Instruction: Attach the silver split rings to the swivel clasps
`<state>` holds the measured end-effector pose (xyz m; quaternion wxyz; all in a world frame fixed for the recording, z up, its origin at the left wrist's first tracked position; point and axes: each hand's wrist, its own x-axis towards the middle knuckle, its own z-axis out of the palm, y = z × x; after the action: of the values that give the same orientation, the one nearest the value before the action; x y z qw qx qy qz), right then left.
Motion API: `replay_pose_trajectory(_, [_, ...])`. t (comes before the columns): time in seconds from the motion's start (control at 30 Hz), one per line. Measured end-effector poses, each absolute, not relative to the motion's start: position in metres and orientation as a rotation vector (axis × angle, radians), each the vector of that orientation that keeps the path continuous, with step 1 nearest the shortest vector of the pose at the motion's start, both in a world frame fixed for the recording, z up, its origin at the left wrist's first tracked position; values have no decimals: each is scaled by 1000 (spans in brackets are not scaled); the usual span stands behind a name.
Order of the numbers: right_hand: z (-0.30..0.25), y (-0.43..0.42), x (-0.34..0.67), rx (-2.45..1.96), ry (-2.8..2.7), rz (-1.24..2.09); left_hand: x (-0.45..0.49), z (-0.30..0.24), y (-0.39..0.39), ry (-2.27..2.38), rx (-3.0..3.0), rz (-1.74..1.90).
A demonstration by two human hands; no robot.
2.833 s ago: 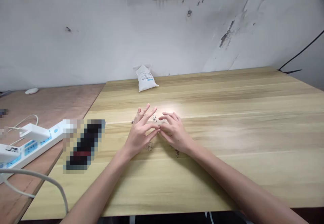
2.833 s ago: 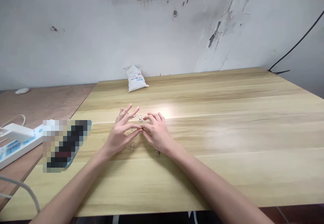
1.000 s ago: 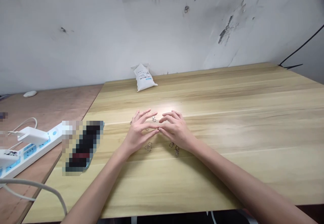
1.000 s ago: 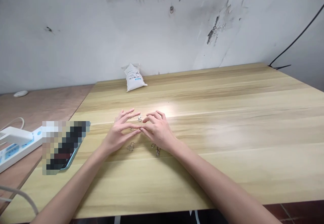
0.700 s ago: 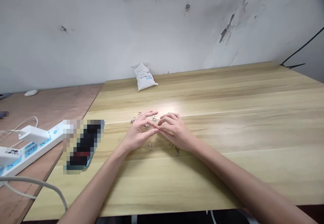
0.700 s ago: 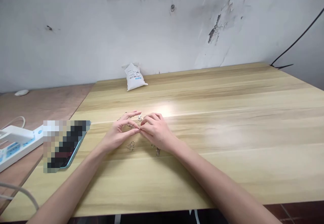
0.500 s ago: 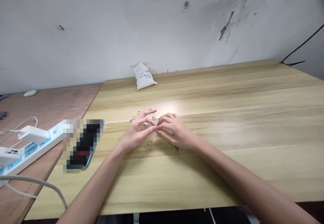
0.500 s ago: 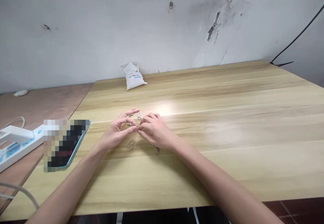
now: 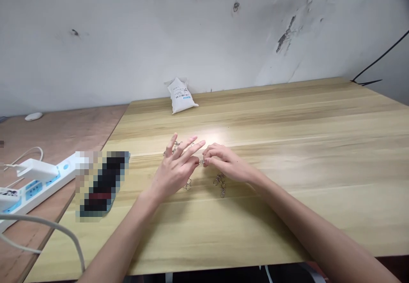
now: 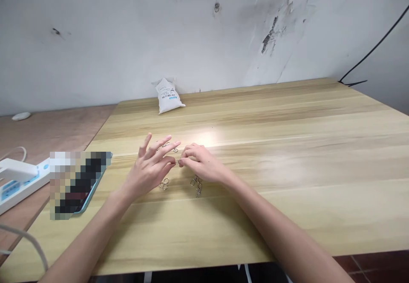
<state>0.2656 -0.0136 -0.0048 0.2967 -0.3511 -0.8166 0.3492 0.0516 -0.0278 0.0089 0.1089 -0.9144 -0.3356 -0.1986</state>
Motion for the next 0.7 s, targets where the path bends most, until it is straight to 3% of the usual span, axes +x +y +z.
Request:
replay_pose_trajectory(0.27, [-1, -6, 279, -1038, -2226, 745, 31, 1, -10, -1324, -2614, -628])
replay_pose_trajectory(0.5, [15, -8, 300, -1149, -2480, 1191, 8, 12, -7, -1449, -2977, -502])
replay_pose_trajectory(0.7, [14, -14, 287, -1222, -2515, 1098, 11, 22, -18, -1594, -3272, -211])
